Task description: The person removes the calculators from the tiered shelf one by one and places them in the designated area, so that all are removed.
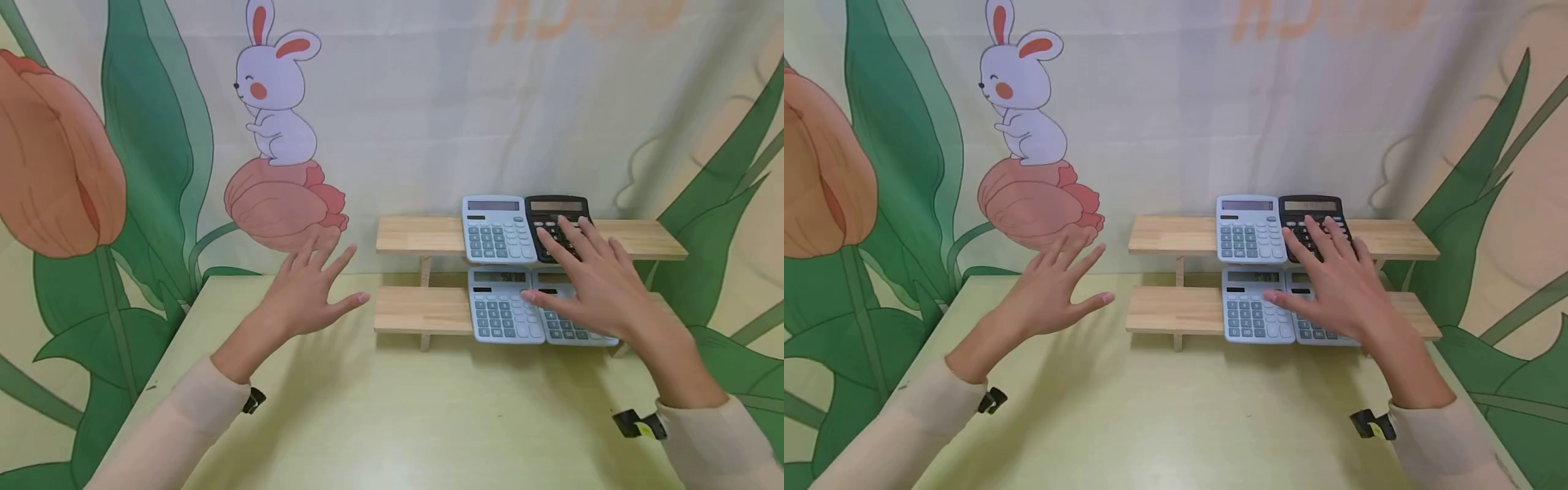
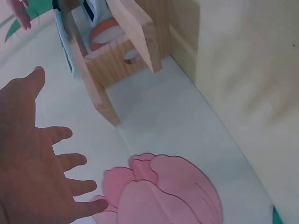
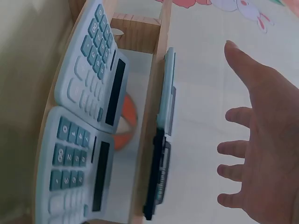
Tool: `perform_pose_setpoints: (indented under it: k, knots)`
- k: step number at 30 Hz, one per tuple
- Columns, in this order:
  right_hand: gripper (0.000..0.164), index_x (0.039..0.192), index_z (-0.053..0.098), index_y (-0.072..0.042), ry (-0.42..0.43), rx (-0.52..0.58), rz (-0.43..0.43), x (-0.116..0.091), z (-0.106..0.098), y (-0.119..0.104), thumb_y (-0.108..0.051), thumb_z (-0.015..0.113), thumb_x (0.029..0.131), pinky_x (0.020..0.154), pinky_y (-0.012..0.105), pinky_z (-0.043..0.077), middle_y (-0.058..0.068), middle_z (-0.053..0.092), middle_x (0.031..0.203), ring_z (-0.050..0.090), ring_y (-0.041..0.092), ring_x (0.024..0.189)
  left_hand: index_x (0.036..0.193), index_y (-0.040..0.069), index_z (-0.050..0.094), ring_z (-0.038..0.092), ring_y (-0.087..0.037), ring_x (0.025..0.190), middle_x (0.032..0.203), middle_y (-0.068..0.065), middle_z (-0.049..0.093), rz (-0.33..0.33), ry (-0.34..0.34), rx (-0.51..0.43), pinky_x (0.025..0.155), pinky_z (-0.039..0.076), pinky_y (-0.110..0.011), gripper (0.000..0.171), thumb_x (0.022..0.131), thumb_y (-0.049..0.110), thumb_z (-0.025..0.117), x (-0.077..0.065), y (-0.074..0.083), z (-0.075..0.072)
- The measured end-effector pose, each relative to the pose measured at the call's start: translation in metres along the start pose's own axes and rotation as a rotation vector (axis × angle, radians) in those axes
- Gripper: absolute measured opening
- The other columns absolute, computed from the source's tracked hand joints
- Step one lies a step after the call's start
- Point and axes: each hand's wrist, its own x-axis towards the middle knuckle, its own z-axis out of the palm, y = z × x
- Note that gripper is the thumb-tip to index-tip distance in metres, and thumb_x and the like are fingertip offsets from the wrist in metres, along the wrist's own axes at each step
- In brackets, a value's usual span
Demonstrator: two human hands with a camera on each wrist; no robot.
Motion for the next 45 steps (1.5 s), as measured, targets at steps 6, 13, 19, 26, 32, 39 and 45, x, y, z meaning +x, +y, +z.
perform_pose_setpoints:
  k: [6,13,19,26,32,39,45]
  knots:
    - [0.107,0.170,0.026,-0.018,0.041,-0.060,-0.030,-0.028,-0.008,0.005,-0.071,0.072,0.089,0.125,0.072,0.002,0.018,0.009,0.177,0.002,0.044,0.162,0.170,0.025,0.024,-0.001,-0.038,0.163,0.179,-0.007,0.007,0.094,0.078,0.065,0.128,0.013,-0.064,0.090,0.100,0.076,0.048,-0.009,0.030,-0.007]
    - [0.109,0.170,0.024,-0.016,0.063,-0.026,0.036,-0.056,-0.002,0.035,-0.065,0.077,0.089,0.127,0.067,0.000,0.021,0.011,0.176,0.005,0.047,0.160,0.169,0.023,0.028,0.011,-0.039,0.162,0.177,-0.009,0.017,0.184,0.172,0.010,0.125,0.025,-0.064,0.088,0.100,0.073,0.052,-0.005,0.070,-0.004]
    - [0.103,0.170,0.024,-0.013,0.106,0.067,0.096,-0.066,0.013,0.075,-0.054,0.078,0.092,0.113,0.080,0.024,0.029,0.023,0.170,0.022,0.056,0.153,0.167,0.021,0.032,0.024,-0.037,0.159,0.173,-0.009,0.028,0.154,0.227,-0.160,0.123,0.032,-0.059,0.086,0.100,0.070,0.056,0.016,0.089,0.014]
    - [0.094,0.170,0.017,-0.009,0.112,0.210,0.199,-0.072,0.038,0.117,-0.044,0.070,0.101,0.107,0.086,0.022,0.034,0.020,0.168,0.023,0.066,0.146,0.166,0.020,0.034,0.040,-0.026,0.150,0.165,-0.005,0.041,0.063,0.241,-0.497,0.119,0.042,-0.050,0.085,0.100,0.065,0.062,0.050,0.115,0.035]
    - [0.083,0.168,0.023,-0.004,0.107,0.350,0.258,-0.072,0.066,0.144,-0.041,0.064,0.106,0.105,0.087,0.023,0.042,0.027,0.161,0.025,0.068,0.143,0.161,0.009,0.042,0.051,-0.026,0.142,0.155,-0.009,0.053,0.006,0.260,-0.763,0.116,0.046,-0.045,0.079,0.103,0.059,0.062,0.076,0.137,0.062]
    - [0.072,0.158,0.039,0.006,0.167,0.349,0.302,-0.067,0.101,0.162,-0.041,0.061,0.108,0.105,0.083,0.029,0.043,0.039,0.152,0.036,0.067,0.137,0.153,0.002,0.048,0.062,-0.025,0.128,0.142,-0.015,0.059,-0.084,0.274,-1.065,0.101,0.058,-0.034,0.069,0.104,0.046,0.068,0.097,0.157,0.086]
    - [0.068,0.147,0.048,0.015,0.205,0.390,0.321,-0.069,0.120,0.163,-0.039,0.062,0.107,0.102,0.080,0.036,0.043,0.045,0.145,0.043,0.066,0.130,0.153,0.002,0.049,0.069,-0.022,0.118,0.134,-0.012,0.065,-0.166,0.290,-1.175,0.096,0.059,-0.030,0.067,0.104,0.043,0.070,0.114,0.165,0.094]
